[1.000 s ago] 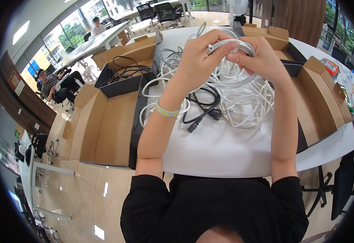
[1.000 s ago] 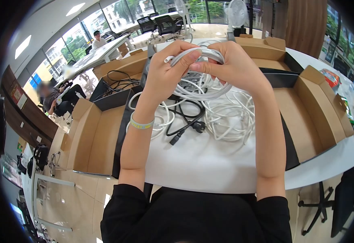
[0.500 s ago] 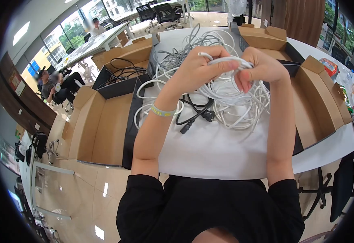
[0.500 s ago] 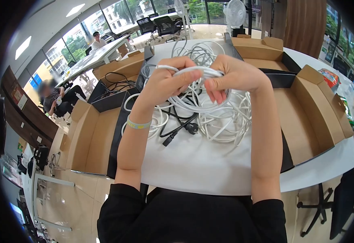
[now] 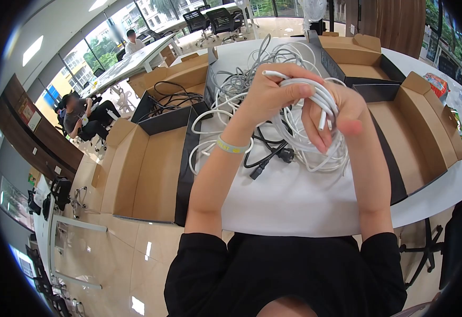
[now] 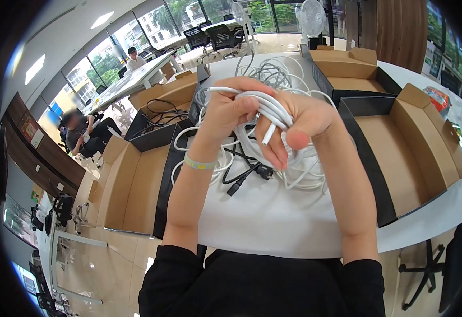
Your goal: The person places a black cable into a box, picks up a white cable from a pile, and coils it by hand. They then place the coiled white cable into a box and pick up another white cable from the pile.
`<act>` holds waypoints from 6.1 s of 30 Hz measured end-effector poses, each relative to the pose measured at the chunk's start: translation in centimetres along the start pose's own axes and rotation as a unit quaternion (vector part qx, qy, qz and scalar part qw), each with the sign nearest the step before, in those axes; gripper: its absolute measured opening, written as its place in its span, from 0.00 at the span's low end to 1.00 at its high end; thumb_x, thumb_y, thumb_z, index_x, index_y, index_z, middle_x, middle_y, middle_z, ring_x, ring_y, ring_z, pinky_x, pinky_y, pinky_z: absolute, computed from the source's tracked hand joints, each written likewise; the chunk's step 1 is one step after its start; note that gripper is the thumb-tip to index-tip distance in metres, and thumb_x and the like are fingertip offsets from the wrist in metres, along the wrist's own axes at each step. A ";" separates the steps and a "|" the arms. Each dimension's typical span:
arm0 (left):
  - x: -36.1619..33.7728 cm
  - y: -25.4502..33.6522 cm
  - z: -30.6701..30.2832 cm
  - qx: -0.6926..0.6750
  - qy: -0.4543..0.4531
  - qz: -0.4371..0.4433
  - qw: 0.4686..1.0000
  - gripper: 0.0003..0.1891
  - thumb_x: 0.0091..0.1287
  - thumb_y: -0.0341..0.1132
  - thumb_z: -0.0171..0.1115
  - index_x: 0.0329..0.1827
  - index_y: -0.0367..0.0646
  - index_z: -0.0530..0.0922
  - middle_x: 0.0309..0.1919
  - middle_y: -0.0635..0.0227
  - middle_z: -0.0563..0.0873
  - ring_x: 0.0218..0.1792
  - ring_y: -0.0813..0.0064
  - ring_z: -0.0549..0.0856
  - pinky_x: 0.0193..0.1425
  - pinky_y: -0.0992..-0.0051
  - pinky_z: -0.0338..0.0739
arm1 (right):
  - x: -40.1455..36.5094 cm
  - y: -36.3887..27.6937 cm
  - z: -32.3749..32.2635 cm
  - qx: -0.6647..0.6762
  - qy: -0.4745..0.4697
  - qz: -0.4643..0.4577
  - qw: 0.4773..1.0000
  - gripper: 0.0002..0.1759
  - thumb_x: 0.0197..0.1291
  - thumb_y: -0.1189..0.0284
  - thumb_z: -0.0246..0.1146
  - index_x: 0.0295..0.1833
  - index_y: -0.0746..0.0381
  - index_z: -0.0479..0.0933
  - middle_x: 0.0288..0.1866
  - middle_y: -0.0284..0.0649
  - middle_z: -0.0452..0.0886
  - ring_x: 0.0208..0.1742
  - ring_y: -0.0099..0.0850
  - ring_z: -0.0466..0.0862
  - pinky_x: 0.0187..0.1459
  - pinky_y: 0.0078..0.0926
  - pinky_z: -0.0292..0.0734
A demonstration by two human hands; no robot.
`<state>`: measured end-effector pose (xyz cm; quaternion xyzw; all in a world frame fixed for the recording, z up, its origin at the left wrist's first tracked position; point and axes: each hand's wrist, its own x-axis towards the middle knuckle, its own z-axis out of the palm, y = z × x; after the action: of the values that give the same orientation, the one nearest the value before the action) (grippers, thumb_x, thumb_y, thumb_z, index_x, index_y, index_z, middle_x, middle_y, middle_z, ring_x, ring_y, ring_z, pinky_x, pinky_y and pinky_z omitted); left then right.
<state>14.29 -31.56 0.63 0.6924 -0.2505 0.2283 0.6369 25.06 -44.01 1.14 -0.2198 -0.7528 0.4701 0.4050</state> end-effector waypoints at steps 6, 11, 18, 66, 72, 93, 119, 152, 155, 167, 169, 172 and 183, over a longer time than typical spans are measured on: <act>0.7 -3.7 0.9 -0.044 0.093 0.109 0.989 0.17 0.63 0.42 0.55 0.38 0.33 0.78 0.28 0.67 0.81 0.26 0.85 0.75 0.29 0.86 0.68 | 0.8 3.5 -0.4 0.124 0.018 -0.113 0.986 0.37 0.34 0.37 0.63 0.20 0.67 0.74 0.20 0.45 0.76 0.17 0.29 0.77 0.20 0.17 0.73; 1.2 -3.8 -0.1 -0.078 0.127 0.052 0.987 0.15 0.64 0.43 0.54 0.33 0.38 0.77 0.19 0.76 0.76 0.19 0.91 0.69 0.20 0.89 0.60 | 1.4 2.6 0.2 0.084 0.149 -0.124 0.977 0.41 0.35 0.32 0.54 0.22 0.67 0.73 0.23 0.46 0.75 0.18 0.27 0.76 0.20 0.17 0.73; 3.3 0.8 -0.3 0.097 0.141 -0.008 0.985 0.15 0.58 0.44 0.63 0.31 0.38 0.77 0.14 0.80 0.70 0.14 0.92 0.64 0.16 0.88 0.54 | -2.1 -0.7 -2.7 -0.111 0.356 -0.004 0.928 0.57 0.43 0.27 0.33 0.50 0.72 0.69 0.44 0.49 0.77 0.35 0.32 0.81 0.32 0.20 0.75; -26.1 3.6 -22.2 0.643 0.117 -0.542 0.528 0.33 0.57 0.62 0.51 0.56 0.45 0.72 0.53 0.53 0.75 0.56 0.56 0.73 0.59 0.67 0.65 | -13.4 -8.3 -4.8 -0.003 0.514 -0.319 0.796 0.11 0.61 0.71 0.54 0.38 0.70 0.74 0.25 0.36 0.70 0.29 0.25 0.67 0.32 0.17 0.64; -23.5 6.1 -20.7 0.595 0.066 -0.594 0.538 0.41 0.48 0.63 0.61 0.55 0.35 0.72 0.48 0.51 0.78 0.50 0.60 0.78 0.54 0.70 0.70 | -12.4 -8.1 -4.6 -0.005 0.503 -0.315 0.805 0.11 0.61 0.70 0.54 0.37 0.69 0.74 0.25 0.36 0.70 0.29 0.24 0.67 0.31 0.17 0.63; -6.8 -2.3 -15.6 0.563 0.224 -0.329 0.724 0.28 0.60 0.53 0.52 0.49 0.34 0.75 0.45 0.52 0.80 0.49 0.55 0.77 0.52 0.69 0.69 | -2.5 -5.1 -1.3 -0.218 0.546 -0.116 0.800 0.15 0.60 0.64 0.55 0.32 0.66 0.77 0.19 0.30 0.72 0.22 0.18 0.71 0.24 0.14 0.62; -8.3 0.6 -15.0 0.380 0.212 -0.470 0.768 0.25 0.48 0.59 0.65 0.21 0.43 0.79 0.12 0.76 0.71 0.16 0.84 0.70 0.22 0.83 0.65 | 5.1 14.0 -1.4 -0.516 0.091 0.383 0.761 0.26 0.52 0.75 0.57 0.59 0.61 0.63 0.38 0.52 0.78 0.44 0.47 0.78 0.44 0.40 0.72; -3.9 6.6 -6.9 0.261 0.261 0.003 0.929 0.19 0.64 0.41 0.53 0.15 0.48 0.62 0.13 0.83 0.59 0.16 0.91 0.55 0.19 0.84 0.46 | 1.8 14.9 -5.6 -0.716 0.445 0.126 0.523 0.20 0.51 0.74 0.55 0.51 0.49 0.76 0.19 0.46 0.74 0.24 0.43 0.76 0.28 0.40 0.72; -3.7 8.0 -5.0 0.215 0.272 0.070 0.935 0.18 0.63 0.38 0.53 0.15 0.48 0.62 0.13 0.83 0.60 0.15 0.91 0.55 0.19 0.84 0.46 | 1.4 14.7 -6.6 -0.687 0.470 0.140 0.536 0.19 0.52 0.74 0.55 0.51 0.50 0.76 0.18 0.48 0.74 0.22 0.45 0.76 0.28 0.41 0.71; -2.3 6.8 -4.0 0.350 0.229 0.097 0.903 0.19 0.59 0.38 0.58 0.12 0.38 0.69 0.09 0.78 0.66 0.14 0.89 0.61 0.17 0.82 0.54 | 0.8 12.0 -7.1 -0.640 0.432 0.138 0.620 0.19 0.53 0.75 0.56 0.52 0.53 0.75 0.29 0.46 0.78 0.28 0.40 0.77 0.33 0.32 0.72; -1.8 5.9 -4.2 0.366 0.217 0.076 0.902 0.20 0.60 0.40 0.58 0.13 0.39 0.70 0.09 0.79 0.66 0.14 0.90 0.61 0.18 0.83 0.52 | 0.9 12.0 -7.4 -0.631 0.417 0.094 0.648 0.18 0.51 0.71 0.59 0.50 0.55 0.76 0.28 0.46 0.77 0.29 0.40 0.76 0.32 0.34 0.70; -1.0 4.6 -3.9 0.395 0.194 0.066 0.896 0.20 0.61 0.42 0.58 0.13 0.39 0.72 0.09 0.79 0.67 0.15 0.91 0.60 0.19 0.84 0.51 | 2.8 8.9 -4.9 -0.542 0.403 0.082 0.733 0.24 0.44 0.62 0.68 0.47 0.62 0.76 0.28 0.38 0.76 0.24 0.25 0.72 0.28 0.26 0.69; 1.3 1.2 1.9 0.386 0.046 0.067 0.919 0.20 0.56 0.44 0.62 0.17 0.35 0.73 0.10 0.71 0.69 0.16 0.84 0.67 0.20 0.81 0.62 | 1.5 7.2 -5.8 -0.421 0.440 -0.143 0.780 0.15 0.55 0.65 0.60 0.42 0.65 0.74 0.34 0.35 0.76 0.37 0.20 0.74 0.38 0.17 0.70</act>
<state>14.57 -33.63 2.23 0.8549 -0.1593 0.3811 0.3138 28.58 -36.52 -3.34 -0.4409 -0.6385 -0.1043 0.6221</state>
